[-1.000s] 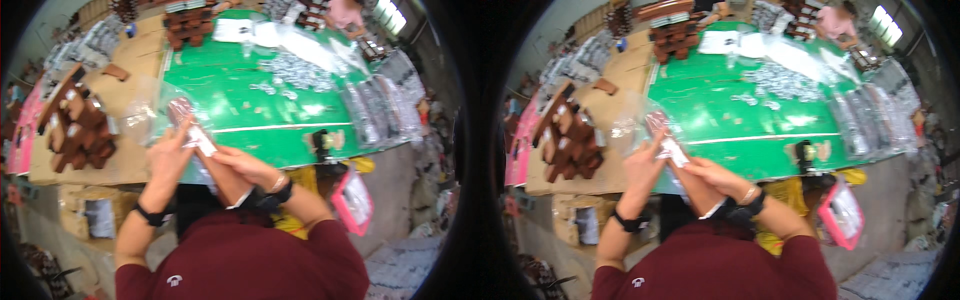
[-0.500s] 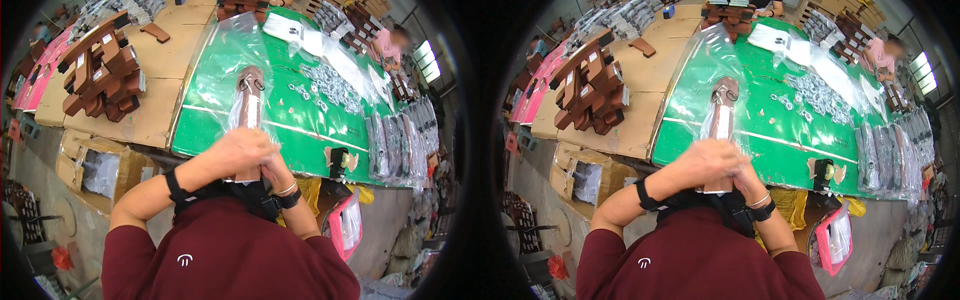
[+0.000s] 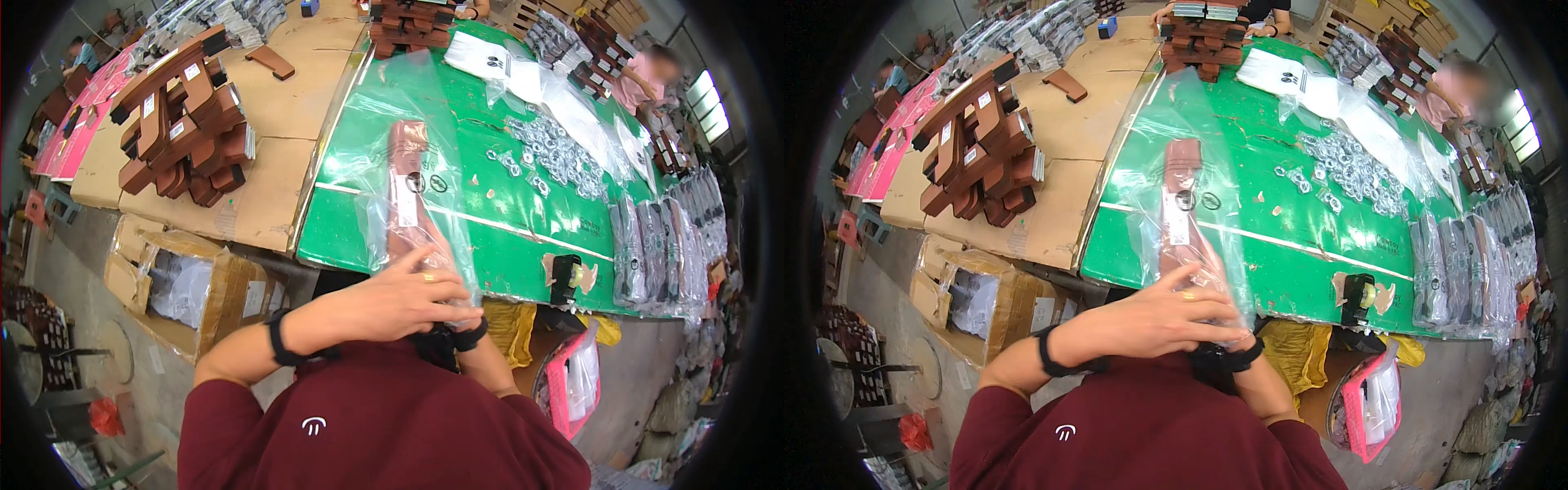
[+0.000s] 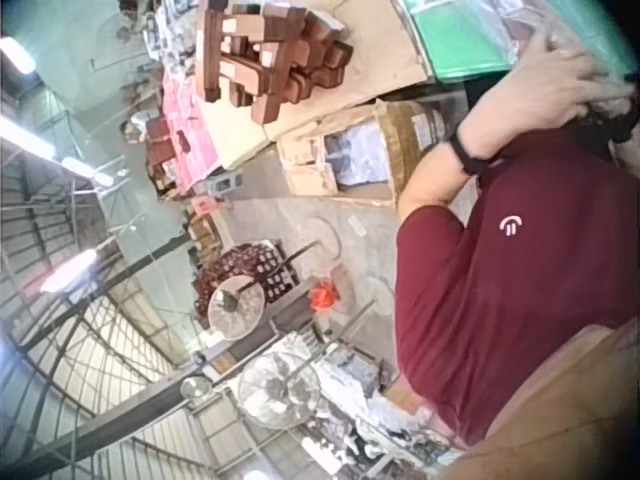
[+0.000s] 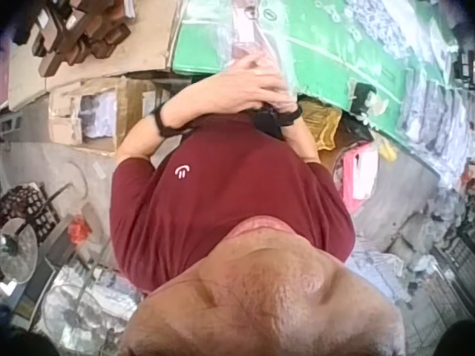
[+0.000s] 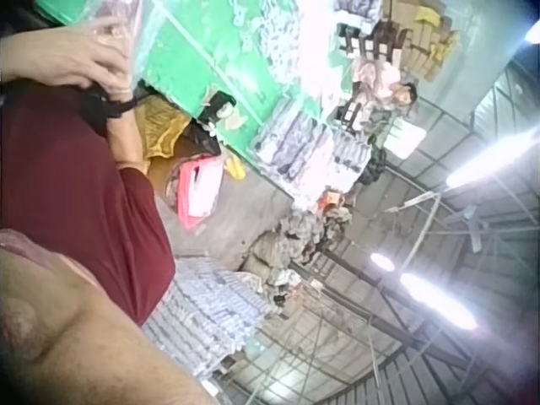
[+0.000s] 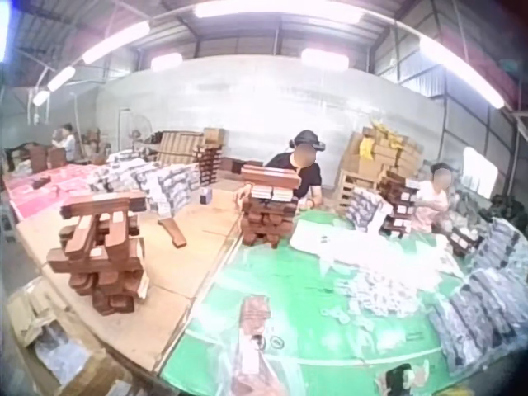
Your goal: Packing wooden components and hardware into plastic bags and sealing them with tape.
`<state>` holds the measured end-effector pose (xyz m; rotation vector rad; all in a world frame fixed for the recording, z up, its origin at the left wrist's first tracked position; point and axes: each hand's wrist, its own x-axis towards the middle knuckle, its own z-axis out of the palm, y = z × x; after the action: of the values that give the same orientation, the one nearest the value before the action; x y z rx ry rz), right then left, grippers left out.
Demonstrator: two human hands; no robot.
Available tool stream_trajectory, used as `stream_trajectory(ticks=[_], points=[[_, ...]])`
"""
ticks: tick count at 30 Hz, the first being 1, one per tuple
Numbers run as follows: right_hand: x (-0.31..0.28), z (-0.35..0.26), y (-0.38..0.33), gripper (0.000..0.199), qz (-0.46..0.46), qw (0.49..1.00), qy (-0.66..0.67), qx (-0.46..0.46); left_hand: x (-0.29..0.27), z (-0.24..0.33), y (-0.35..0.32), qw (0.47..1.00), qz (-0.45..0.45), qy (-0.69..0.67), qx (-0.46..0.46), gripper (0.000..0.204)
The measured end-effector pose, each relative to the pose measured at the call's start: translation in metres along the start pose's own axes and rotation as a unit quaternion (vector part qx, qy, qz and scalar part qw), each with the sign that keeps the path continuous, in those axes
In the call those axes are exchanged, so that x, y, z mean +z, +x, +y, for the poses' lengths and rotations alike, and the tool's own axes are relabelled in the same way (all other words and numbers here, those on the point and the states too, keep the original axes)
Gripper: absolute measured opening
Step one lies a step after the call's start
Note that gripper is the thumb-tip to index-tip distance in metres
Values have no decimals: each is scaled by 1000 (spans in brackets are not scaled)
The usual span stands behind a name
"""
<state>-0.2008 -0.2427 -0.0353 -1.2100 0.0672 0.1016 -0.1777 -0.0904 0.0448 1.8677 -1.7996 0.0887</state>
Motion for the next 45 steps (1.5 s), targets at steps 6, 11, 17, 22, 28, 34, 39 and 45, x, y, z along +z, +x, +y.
stream_trajectory(ticks=[6, 11, 17, 22, 28, 34, 39, 45], points=[[-5, -30, -1, 63, 3, 999, -16, 34, -11, -94, -82, 700, 450, -353, -428, 63], [-4, -30, 3, 72, -61, 995, -84, 4, -39, -107, -28, 544, 440, -643, -311, 76], [-15, -32, -2, 70, -117, 980, -156, -28, -65, -114, 9, 737, 350, -422, -396, 111], [-13, -36, 4, 51, -42, 996, -77, -33, -7, -86, 9, 731, 281, -504, -364, 113], [-39, -29, 6, 59, -37, 997, -67, -2, -19, -99, -24, 689, 313, -521, -396, 108], [3, -75, -14, 66, -70, 991, 104, 46, -43, -111, -9, 672, 352, -545, -357, 90], [-29, -40, 11, 67, -73, 988, -128, -48, -16, -92, 14, 684, 347, -551, -328, 63], [-20, -69, 7, 75, -56, 939, -334, -66, -14, -93, 1, 642, 355, -576, -361, 48]])
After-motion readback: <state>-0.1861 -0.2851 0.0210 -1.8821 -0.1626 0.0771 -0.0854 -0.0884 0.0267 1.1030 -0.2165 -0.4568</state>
